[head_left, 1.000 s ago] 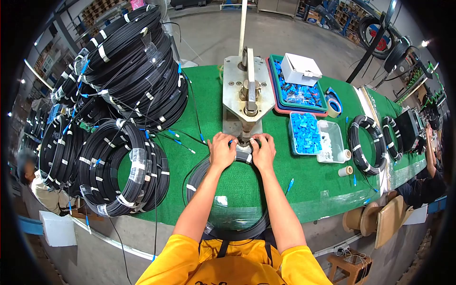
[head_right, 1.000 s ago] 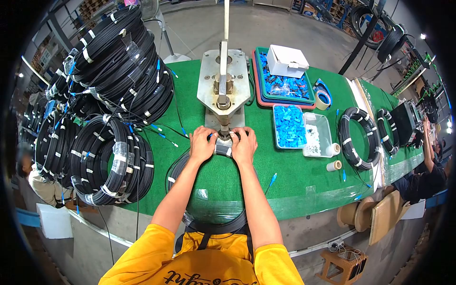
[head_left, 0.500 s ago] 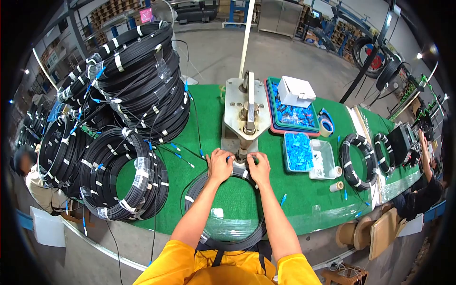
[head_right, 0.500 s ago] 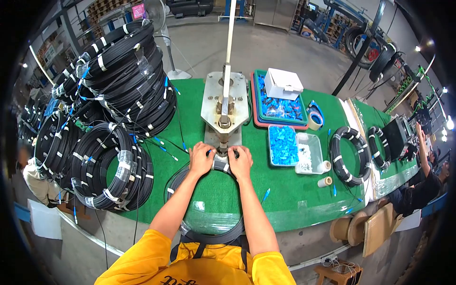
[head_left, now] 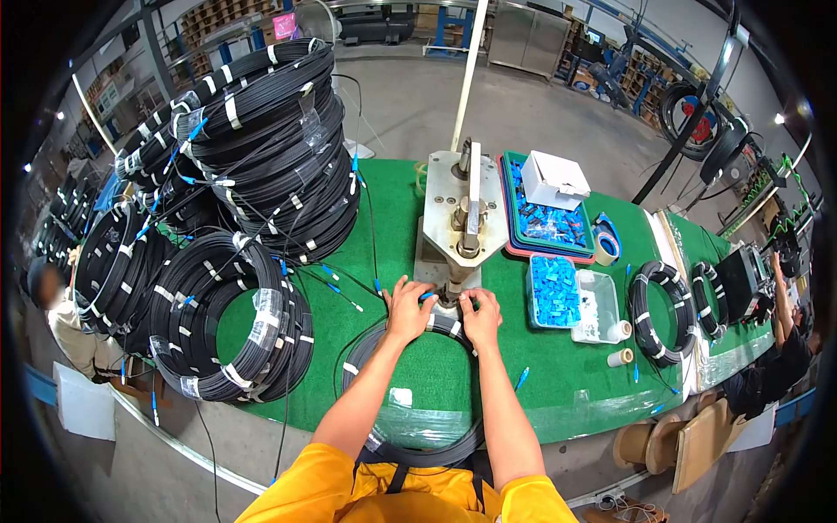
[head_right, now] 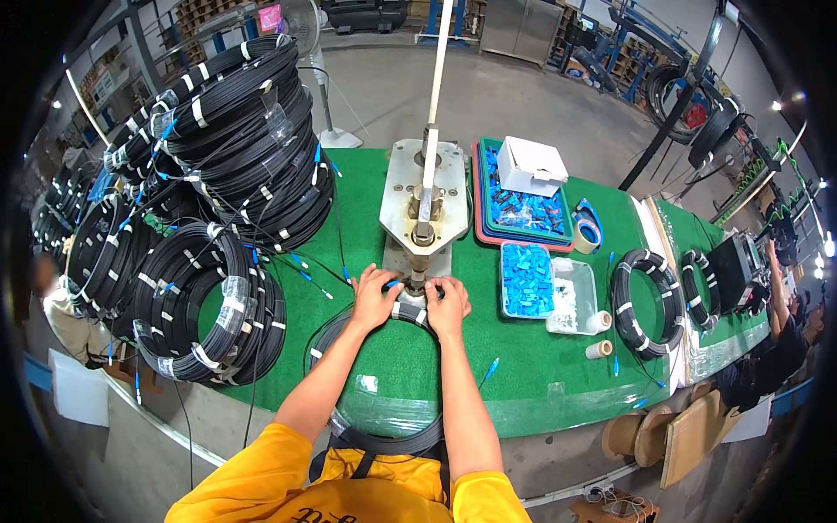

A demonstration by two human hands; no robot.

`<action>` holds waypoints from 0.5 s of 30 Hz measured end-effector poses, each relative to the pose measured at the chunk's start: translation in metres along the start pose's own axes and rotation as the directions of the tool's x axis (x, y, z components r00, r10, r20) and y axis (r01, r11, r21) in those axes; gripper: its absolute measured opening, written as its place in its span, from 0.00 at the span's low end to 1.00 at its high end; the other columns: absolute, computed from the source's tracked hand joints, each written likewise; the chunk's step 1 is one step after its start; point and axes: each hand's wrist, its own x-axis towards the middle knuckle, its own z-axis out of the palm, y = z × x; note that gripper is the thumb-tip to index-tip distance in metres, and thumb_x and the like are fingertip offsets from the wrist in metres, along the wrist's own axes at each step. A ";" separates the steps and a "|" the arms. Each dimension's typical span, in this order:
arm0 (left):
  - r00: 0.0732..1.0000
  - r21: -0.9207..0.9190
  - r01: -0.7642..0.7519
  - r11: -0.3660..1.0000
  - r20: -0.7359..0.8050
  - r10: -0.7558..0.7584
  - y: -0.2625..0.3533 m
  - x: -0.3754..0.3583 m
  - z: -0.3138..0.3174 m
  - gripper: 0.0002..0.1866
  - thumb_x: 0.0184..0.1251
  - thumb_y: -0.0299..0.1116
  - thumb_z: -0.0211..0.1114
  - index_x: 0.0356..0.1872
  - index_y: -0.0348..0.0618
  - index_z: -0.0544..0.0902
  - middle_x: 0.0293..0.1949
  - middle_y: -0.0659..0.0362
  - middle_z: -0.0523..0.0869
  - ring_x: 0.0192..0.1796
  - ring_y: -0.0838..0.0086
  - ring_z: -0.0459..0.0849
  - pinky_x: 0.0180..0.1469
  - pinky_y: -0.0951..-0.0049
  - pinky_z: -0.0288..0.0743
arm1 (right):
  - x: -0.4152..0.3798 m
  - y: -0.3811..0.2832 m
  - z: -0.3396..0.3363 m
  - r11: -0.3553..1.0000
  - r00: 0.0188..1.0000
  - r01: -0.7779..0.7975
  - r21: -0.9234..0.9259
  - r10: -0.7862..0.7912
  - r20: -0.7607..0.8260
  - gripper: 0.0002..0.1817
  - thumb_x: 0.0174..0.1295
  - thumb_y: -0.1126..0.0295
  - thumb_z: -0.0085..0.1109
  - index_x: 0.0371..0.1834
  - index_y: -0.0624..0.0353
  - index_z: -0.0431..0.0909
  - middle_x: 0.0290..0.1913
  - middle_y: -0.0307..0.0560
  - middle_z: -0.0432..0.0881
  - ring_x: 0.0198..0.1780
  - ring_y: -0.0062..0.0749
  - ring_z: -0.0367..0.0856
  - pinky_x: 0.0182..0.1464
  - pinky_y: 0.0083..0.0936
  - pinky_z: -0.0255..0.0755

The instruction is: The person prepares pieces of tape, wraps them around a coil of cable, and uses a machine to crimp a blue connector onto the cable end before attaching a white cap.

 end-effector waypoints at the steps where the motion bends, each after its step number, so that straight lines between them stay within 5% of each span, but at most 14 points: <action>1: 0.996 -0.007 -0.024 1.000 -0.083 0.023 -0.001 -0.001 0.002 0.13 0.64 0.38 0.67 0.48 0.50 0.86 0.48 0.59 0.85 0.68 0.52 0.69 0.70 0.31 0.49 | 0.000 -0.001 0.000 1.000 1.000 -0.005 -0.008 0.005 0.001 0.11 0.63 0.54 0.65 0.42 0.44 0.87 0.57 0.41 0.79 0.64 0.42 0.71 0.65 0.47 0.57; 4: 0.957 -0.032 -0.054 0.998 -0.287 0.042 -0.011 -0.005 -0.008 0.16 0.62 0.36 0.68 0.51 0.50 0.84 0.46 0.60 0.85 0.63 0.55 0.70 0.67 0.42 0.54 | 0.000 0.001 0.000 1.000 1.000 -0.001 -0.011 0.001 -0.007 0.11 0.63 0.54 0.65 0.42 0.44 0.87 0.57 0.41 0.79 0.64 0.41 0.71 0.65 0.47 0.57; 5: 0.965 -0.049 0.023 0.999 -0.260 -0.036 -0.010 -0.004 -0.008 0.13 0.60 0.37 0.70 0.46 0.52 0.86 0.43 0.61 0.85 0.58 0.58 0.71 0.63 0.50 0.56 | 0.000 0.001 0.001 1.000 1.000 0.017 -0.012 -0.017 -0.012 0.11 0.63 0.54 0.65 0.42 0.44 0.86 0.57 0.41 0.79 0.64 0.41 0.71 0.65 0.46 0.57; 10: 0.992 0.069 0.064 0.996 -0.112 -0.056 -0.002 -0.003 -0.006 0.11 0.56 0.41 0.75 0.37 0.50 0.88 0.38 0.59 0.86 0.53 0.59 0.76 0.58 0.52 0.61 | 0.001 -0.001 0.000 1.000 1.000 0.001 -0.027 -0.001 -0.002 0.11 0.63 0.54 0.65 0.42 0.43 0.86 0.58 0.41 0.79 0.64 0.41 0.71 0.65 0.48 0.57; 15: 0.998 -0.052 0.045 0.998 -0.040 -0.047 0.002 0.004 -0.008 0.15 0.56 0.43 0.75 0.38 0.45 0.87 0.37 0.56 0.86 0.46 0.58 0.82 0.50 0.54 0.71 | 0.001 -0.001 0.000 1.000 1.000 -0.019 -0.024 0.019 0.017 0.11 0.62 0.54 0.65 0.43 0.43 0.86 0.58 0.41 0.78 0.65 0.41 0.70 0.66 0.48 0.56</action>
